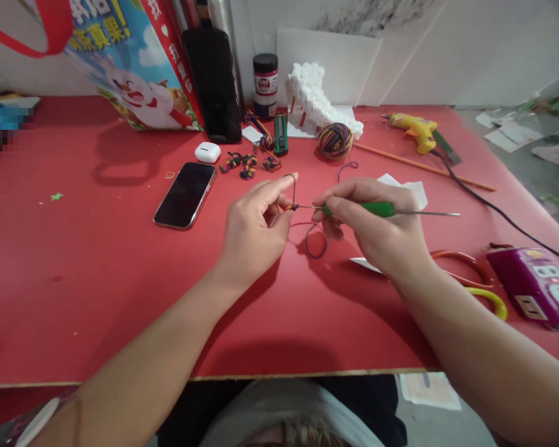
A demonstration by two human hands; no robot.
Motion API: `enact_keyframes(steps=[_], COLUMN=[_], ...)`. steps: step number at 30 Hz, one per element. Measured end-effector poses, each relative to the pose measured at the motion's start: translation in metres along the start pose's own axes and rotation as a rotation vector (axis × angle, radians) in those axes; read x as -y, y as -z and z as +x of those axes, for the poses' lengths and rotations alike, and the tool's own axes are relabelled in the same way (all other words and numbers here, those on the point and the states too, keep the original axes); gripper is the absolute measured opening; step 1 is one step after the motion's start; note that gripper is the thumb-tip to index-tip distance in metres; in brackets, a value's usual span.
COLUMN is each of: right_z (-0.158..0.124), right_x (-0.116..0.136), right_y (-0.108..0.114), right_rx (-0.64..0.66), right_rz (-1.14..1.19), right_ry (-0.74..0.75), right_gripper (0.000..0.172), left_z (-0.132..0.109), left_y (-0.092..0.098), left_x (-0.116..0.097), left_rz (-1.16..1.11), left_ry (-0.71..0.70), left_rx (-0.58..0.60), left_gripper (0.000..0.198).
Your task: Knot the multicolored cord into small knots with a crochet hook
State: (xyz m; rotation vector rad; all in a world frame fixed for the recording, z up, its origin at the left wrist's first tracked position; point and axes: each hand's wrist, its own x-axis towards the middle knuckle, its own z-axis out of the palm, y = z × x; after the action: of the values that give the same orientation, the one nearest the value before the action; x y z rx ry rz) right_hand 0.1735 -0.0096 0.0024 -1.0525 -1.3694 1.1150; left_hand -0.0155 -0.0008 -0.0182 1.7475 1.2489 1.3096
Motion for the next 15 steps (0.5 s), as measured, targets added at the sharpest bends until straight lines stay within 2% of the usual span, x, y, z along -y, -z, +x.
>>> enact_keyframes(steps=[4,10,15], right_z=[-0.006,-0.009,-0.010], right_x=[0.002,-0.006,-0.015], right_y=[-0.005,-0.008,-0.008], right_rx=[0.039,0.111,0.210], right_rz=[-0.195,-0.509,-0.734], right_ry=[0.096,0.459,0.746], right_gripper=[0.013,0.019,0.020], left_z=[0.000,0.001,0.004], left_y=[-0.001,0.000,0.000], left_x=[0.000,0.000,0.001], left_rz=[0.026,0.018,-0.023], left_ry=[0.011,0.064,0.088], left_rx=[0.009,0.009,-0.045], left_gripper=[0.052,0.049,0.049])
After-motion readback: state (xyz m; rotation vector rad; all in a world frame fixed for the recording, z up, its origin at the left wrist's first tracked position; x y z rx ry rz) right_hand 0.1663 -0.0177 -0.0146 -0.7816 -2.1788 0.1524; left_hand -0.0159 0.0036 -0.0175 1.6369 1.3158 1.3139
